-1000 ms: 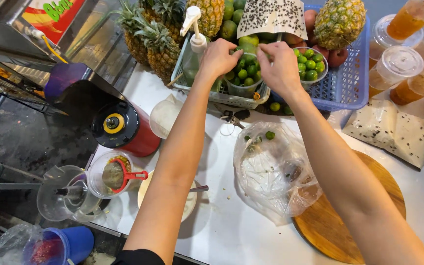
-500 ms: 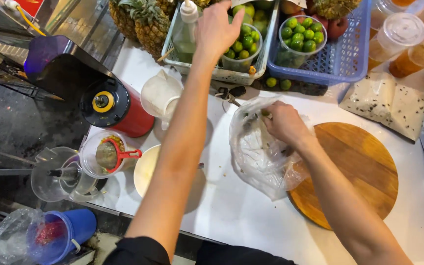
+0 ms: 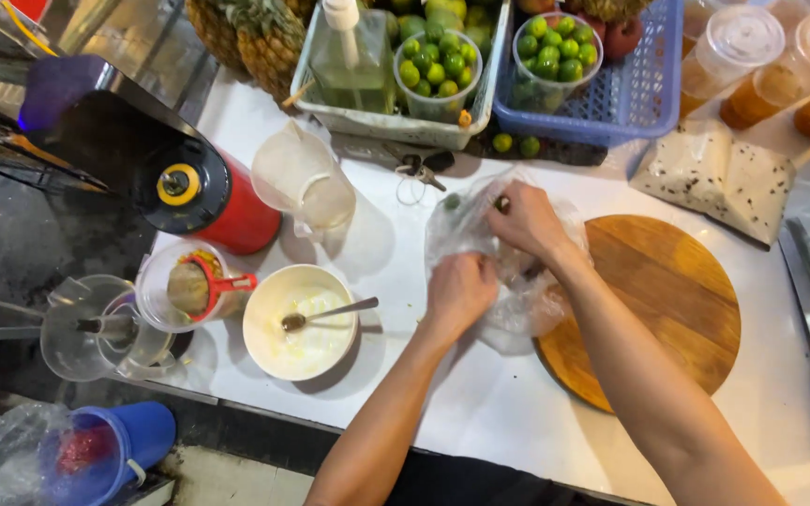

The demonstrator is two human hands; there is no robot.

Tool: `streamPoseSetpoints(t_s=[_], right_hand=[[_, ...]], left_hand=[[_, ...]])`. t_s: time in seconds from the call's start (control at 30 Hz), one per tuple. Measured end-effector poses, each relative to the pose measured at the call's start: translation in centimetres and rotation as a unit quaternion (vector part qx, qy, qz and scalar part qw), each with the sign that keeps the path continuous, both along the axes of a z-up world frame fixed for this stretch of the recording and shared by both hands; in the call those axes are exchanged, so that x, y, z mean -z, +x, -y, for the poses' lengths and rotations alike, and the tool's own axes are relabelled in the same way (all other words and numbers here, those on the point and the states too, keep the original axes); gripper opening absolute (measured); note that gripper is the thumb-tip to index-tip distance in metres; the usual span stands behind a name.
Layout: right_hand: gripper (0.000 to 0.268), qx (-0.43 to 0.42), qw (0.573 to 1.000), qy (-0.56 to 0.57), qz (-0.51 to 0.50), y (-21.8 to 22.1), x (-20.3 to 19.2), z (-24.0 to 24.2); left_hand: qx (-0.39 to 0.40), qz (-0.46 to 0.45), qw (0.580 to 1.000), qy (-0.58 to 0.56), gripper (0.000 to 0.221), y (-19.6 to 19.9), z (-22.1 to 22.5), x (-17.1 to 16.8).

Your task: Sorting and selecting small limes from a plastic bag into a container at a food stall.

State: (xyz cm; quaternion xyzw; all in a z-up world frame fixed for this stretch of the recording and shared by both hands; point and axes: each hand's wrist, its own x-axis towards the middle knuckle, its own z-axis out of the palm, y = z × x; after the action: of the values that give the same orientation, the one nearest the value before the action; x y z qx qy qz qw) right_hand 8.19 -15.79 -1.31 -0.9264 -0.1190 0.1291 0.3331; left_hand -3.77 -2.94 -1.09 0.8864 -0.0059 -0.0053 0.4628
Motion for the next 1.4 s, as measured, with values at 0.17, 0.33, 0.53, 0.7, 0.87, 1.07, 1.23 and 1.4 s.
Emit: streamPoseSetpoints(t_s=[0.17,0.33,0.53,0.7,0.87,1.07,1.23,1.4], right_hand=[[0.027,-0.129,0.981,0.046,0.137,0.2,0.3,-1.8],[0.023,-0.133,0.978,0.006,0.162,1.0,0.0,-3.1],[0.027,-0.129,0.986,-0.044,0.100,2.0,0.5,-3.3],[0.028,-0.131,0.987,-0.075,0.050,1.6,1.0,-1.6],[0.033,-0.072,0.995,0.002,0.072,0.0,1.6,0.8],[0.034,-0.066,0.993,0.054,0.087,-1.6,-0.3,0.0],[0.033,-0.036,0.997,-0.011,0.070,-2.0,0.9,0.8],[0.041,-0.033,0.999,0.014,0.040,-2.2,-2.5,2.5]], left_hand=[[-0.165,0.050,0.982,0.079,0.018,1.0,-2.1,2.2],[-0.192,0.082,0.974,0.094,0.026,2.8,-2.8,2.4],[-0.201,0.047,0.973,0.107,0.035,4.7,-2.9,2.3],[-0.155,-0.012,0.983,0.100,0.034,4.7,-4.6,1.1],[-0.130,-0.040,0.990,-0.033,0.028,4.5,-6.2,0.1],[-0.148,0.126,0.981,-0.024,0.021,7.8,-3.5,4.3],[-0.163,0.067,0.984,0.038,0.025,8.1,-2.0,1.7],[-0.152,0.056,0.983,0.089,0.037,8.5,-2.6,3.2]])
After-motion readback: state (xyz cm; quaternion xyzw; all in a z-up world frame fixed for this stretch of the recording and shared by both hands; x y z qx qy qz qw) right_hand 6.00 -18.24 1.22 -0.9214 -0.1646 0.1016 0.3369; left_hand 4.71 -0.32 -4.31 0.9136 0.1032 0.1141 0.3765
